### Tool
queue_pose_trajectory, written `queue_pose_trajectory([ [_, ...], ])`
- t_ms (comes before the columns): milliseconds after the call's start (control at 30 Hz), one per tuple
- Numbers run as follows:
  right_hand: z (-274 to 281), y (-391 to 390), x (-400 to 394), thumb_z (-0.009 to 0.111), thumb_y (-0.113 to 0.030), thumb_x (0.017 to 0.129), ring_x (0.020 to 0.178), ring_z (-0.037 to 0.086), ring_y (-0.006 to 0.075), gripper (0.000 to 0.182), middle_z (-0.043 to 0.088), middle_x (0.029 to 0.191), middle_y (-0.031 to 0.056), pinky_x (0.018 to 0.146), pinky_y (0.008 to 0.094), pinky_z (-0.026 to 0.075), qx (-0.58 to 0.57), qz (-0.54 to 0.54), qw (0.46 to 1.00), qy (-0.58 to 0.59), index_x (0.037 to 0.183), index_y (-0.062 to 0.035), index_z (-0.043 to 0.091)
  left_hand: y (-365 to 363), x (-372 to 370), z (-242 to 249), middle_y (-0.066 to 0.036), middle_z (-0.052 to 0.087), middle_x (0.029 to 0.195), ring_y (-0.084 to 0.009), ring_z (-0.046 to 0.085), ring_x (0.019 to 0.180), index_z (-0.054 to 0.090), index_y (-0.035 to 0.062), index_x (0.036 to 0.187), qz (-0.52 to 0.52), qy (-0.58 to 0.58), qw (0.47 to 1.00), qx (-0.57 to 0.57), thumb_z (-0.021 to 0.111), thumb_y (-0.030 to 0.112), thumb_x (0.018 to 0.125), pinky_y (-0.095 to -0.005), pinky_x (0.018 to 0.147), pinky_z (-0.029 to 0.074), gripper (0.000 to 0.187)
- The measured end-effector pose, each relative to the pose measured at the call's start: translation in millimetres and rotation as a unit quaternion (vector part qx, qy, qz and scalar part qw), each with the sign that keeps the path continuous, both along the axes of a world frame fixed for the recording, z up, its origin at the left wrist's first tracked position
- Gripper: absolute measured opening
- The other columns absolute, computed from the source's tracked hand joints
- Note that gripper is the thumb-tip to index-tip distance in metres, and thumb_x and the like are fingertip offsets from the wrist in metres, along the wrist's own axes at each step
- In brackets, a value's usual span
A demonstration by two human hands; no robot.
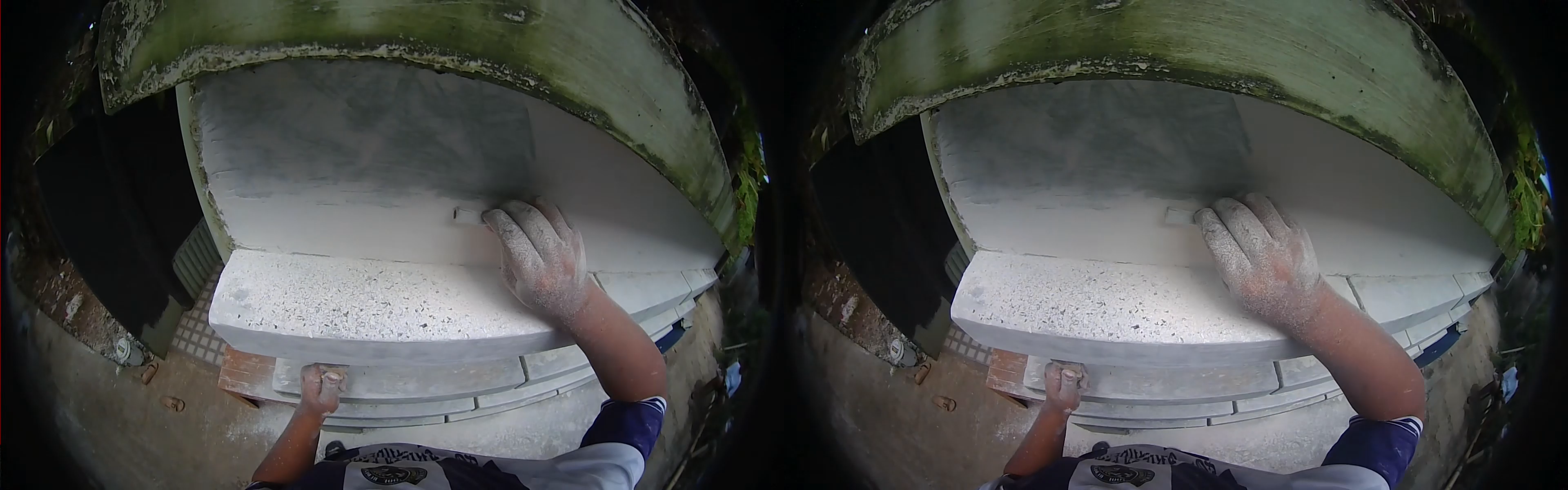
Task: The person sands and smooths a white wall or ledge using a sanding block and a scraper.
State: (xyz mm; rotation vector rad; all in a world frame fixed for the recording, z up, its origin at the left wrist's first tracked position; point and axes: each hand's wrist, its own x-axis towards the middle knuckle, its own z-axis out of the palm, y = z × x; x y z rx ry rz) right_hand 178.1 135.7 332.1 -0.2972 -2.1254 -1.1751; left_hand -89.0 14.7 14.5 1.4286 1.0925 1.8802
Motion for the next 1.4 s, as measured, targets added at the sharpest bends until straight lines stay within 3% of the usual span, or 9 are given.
queue_pose_trajectory([
  [300,44,11,-10,0.077,0.0,0.083,0.082,0.068,0.0292,0.023,0.068,0.092,0.0142,0.067,0.0393,0.056,0.088,0.04,0.985,0.142,0.104,-0.0015,0.068,0,2,0,-0.006,0.053,0.058,-0.0138,0.052,0.048,0.056,0.0006,0.081,0.006,0.004,1.0,0.002,0.053,0.055,0.101,-0.0277,0.044,0.041,0.058],
  [433,-6,1,4,0.067,0.002,0.072,0.084,0.068,0.0287,0.036,0.066,0.096,0.0124,0.073,0.0399,0.06,-0.02,0.023,1.0,-0.008,0.108,-0.0022,0.069,1,1,4,-0.006,0.052,0.058,-0.0135,0.052,0.048,0.055,0.0007,0.083,-0.003,0.008,1.0,0.009,0.052,0.055,0.102,-0.0275,0.044,0.041,0.058],
  [533,-3,8,12,0.065,-0.001,0.068,0.086,0.068,0.0296,0.039,0.066,0.097,0.0131,0.075,0.0416,0.061,-0.017,0.004,1.0,-0.022,0.107,-0.0018,0.07,-1,-1,4,-0.006,0.053,0.061,-0.0138,0.052,0.049,0.054,0.0006,0.086,-0.01,0.023,1.0,-0.005,0.052,0.054,0.102,-0.0277,0.044,0.042,0.056],
  [733,54,9,-14,0.075,0.003,0.075,0.085,0.068,0.0295,0.027,0.067,0.091,0.0113,0.073,0.0387,0.058,0.055,0.034,0.99,0.124,0.101,-0.0019,0.071,1,-4,-13,-0.007,0.055,0.066,-0.0146,0.052,0.05,0.054,0.0012,0.087,-0.004,0.018,1.0,0.004,0.053,0.051,0.102,-0.0286,0.045,0.043,0.052],
  [833,27,12,3,0.067,0.004,0.069,0.091,0.068,0.03,0.037,0.066,0.099,0.0128,0.075,0.0405,0.061,0.024,0.04,0.998,0.049,0.106,-0.004,0.071,3,-3,-15,-0.007,0.054,0.066,-0.0145,0.052,0.05,0.053,0.0019,0.086,-0.002,-0.001,1.0,0.024,0.054,0.051,0.102,-0.0292,0.045,0.043,0.052],
  [967,-1,11,30,0.071,0.001,0.07,0.09,0.068,0.0299,0.036,0.066,0.098,0.0122,0.074,0.0398,0.06,-0.018,0.013,0.999,-0.045,0.105,-0.004,0.071,1,-3,-10,-0.007,0.052,0.066,-0.0148,0.051,0.05,0.053,0.0027,0.084,-0.006,0.023,1.0,0.018,0.055,0.051,0.102,-0.0303,0.045,0.043,0.052],
  [1233,29,17,13,0.069,0.006,0.072,0.092,0.067,0.0281,0.03,0.065,0.099,0.0102,0.075,0.0384,0.06,0.049,0.033,0.996,0.065,0.1,-0.0033,0.069,2,-3,-20,-0.008,0.054,0.066,-0.0149,0.051,0.051,0.054,0.0025,0.08,0.008,-0.007,1.0,0.012,0.055,0.052,0.102,-0.0298,0.046,0.042,0.054],
  [1367,-4,9,28,0.07,0.003,0.075,0.091,0.067,0.0268,0.028,0.066,0.099,0.0095,0.076,0.0389,0.06,-0.085,0.021,0.996,-0.035,0.101,-0.0052,0.069,0,-5,-17,-0.008,0.054,0.065,-0.0148,0.052,0.052,0.056,0.0014,0.082,0.011,0.011,1.0,-0.012,0.055,0.053,0.101,-0.0299,0.047,0.043,0.055],
  [1400,-6,9,30,0.07,0.003,0.074,0.09,0.068,0.0266,0.028,0.066,0.099,0.0095,0.075,0.0387,0.06,-0.058,0.019,0.997,-0.05,0.101,-0.0055,0.069,0,-6,-17,-0.008,0.054,0.065,-0.0148,0.052,0.052,0.056,0.0011,0.083,0.011,0.01,1.0,-0.012,0.055,0.054,0.101,-0.0299,0.047,0.043,0.056],
])
